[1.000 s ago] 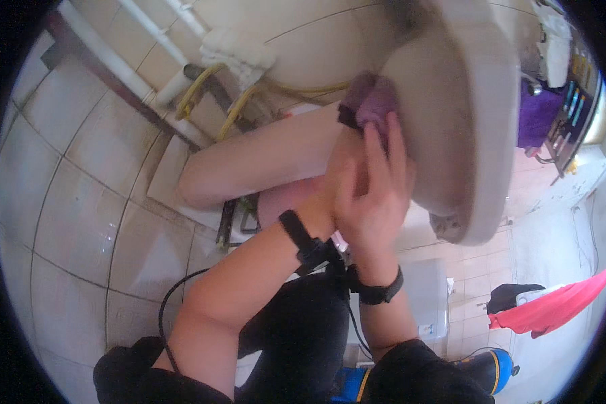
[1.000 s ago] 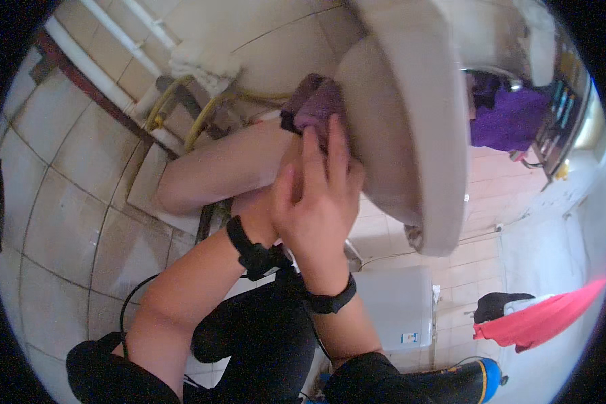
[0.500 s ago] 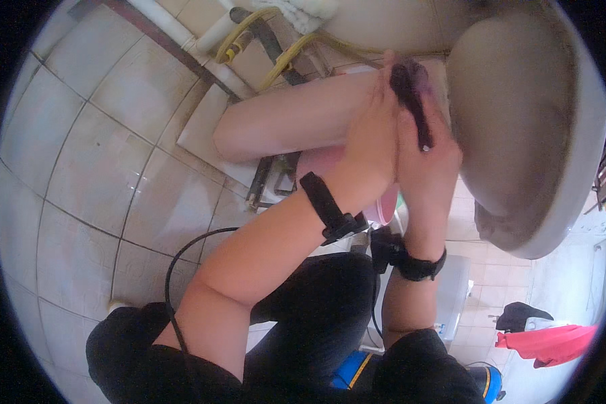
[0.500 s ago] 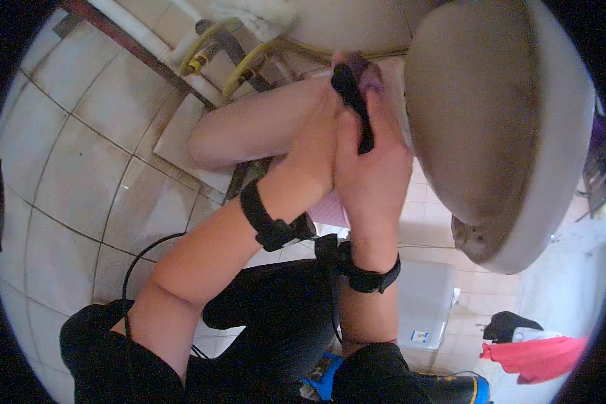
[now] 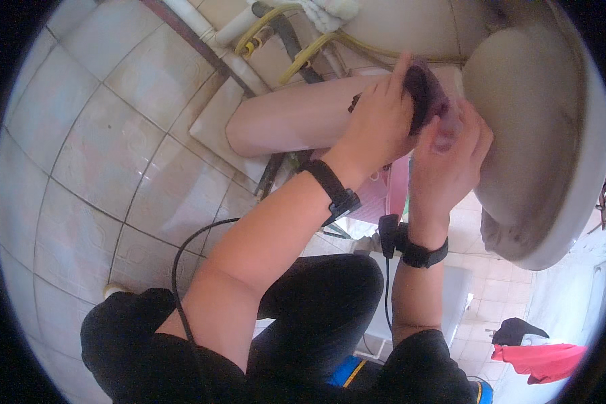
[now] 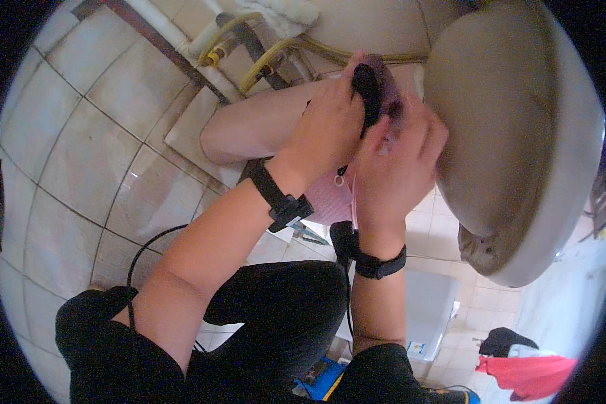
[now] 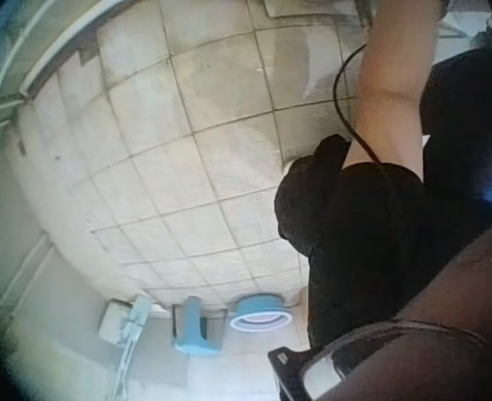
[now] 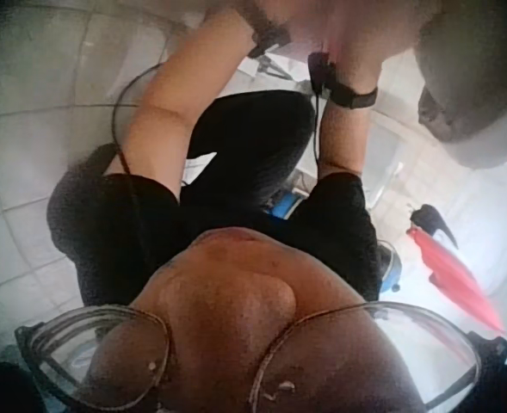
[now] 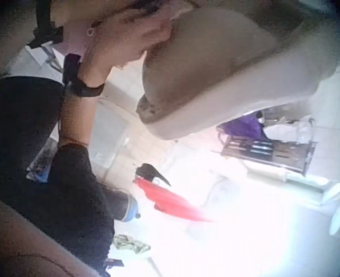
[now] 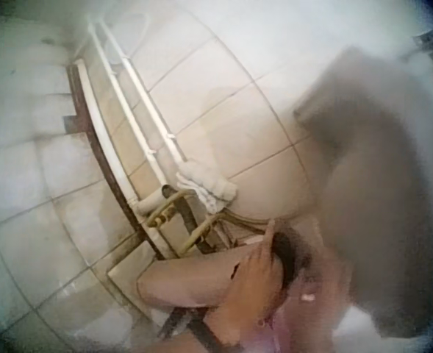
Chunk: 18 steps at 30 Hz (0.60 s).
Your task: The person wipes the wall and floor behind the toilet and under the sink with a cloth, and then rinses the cloth in the sink.
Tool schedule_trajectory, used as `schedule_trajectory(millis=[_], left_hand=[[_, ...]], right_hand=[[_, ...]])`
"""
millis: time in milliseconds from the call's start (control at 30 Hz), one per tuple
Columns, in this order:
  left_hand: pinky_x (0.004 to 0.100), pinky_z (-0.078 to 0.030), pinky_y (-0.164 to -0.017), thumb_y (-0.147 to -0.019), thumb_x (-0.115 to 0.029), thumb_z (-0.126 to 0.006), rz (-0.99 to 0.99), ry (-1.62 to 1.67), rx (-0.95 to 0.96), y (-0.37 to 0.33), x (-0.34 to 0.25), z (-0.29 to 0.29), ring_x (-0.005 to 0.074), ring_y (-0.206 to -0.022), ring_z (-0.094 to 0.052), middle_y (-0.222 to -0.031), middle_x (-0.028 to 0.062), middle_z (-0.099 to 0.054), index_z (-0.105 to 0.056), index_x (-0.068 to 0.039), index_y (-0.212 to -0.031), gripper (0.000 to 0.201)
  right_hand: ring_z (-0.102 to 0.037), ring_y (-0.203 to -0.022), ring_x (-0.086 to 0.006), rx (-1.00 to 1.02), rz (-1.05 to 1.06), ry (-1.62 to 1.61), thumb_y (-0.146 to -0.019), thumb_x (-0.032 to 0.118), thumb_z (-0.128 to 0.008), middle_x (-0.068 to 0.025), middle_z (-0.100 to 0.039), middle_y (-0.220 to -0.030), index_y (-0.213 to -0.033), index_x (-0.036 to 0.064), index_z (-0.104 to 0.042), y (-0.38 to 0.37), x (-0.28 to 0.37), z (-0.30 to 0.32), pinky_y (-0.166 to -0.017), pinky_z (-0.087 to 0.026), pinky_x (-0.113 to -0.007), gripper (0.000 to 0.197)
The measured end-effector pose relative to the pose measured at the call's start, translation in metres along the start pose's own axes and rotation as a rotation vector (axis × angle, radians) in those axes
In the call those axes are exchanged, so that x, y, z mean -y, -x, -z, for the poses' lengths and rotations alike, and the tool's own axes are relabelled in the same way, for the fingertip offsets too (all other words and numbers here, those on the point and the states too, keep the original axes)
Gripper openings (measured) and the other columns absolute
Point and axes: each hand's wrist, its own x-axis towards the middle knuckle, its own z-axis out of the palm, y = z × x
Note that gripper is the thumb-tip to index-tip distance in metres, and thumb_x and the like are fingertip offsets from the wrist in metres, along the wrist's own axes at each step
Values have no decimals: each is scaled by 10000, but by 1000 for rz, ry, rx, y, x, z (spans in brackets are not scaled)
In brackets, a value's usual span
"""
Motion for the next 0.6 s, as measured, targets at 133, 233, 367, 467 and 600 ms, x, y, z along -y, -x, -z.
schedule_trajectory(millis=[133,233,367,467,600], left_hand=[[457,-397,-1022,-897,-146,-558,-101,463,-156,12,8,-2,421,-1152,-509,-1385,235,-490,-444,0,-1373,510],[495,-349,-1012,-886,-260,-531,222,273,65,16,-14,6,369,-1237,-447,-1364,180,-505,-497,-37,-1343,510],[492,-341,-1021,-837,-294,-605,241,255,-178,19,-3,-20,367,-1275,-406,-1346,182,-511,-510,-39,-1334,567],[489,-336,-1033,-807,-318,-645,125,121,-354,19,3,-32,371,-1290,-385,-1353,179,-507,-525,-37,-1325,602],[501,-316,-1066,-820,-319,-630,140,163,-257,28,3,-34,365,-1327,-366,-1393,164,-493,-540,-46,-1319,576]], right_hand=[[-579,-1169,-370,264,424,-49,-858,174,-645,-180,-627,-1210,-1143,68,-666,-18,16,-10,-981,-469,-452,304],[-537,-1230,-388,437,364,196,-930,254,-557,-185,-606,-1291,-1167,49,-670,-24,4,-28,-1090,-359,-487,332],[-490,-1290,-400,502,386,205,-957,321,-492,-223,-545,-1366,-1229,0,-631,-25,-7,-54,-1110,-347,-486,443],[-478,-1295,-424,422,420,269,-955,344,-486,-250,-534,-1367,-1249,-49,-597,-20,-10,-68,-1114,-344,-484,503],[-496,-1270,-442,387,434,352,-937,342,-484,-274,-548,-1337,-1201,-84,-606,-19,-16,-82,-1073,-385,-497,516]])
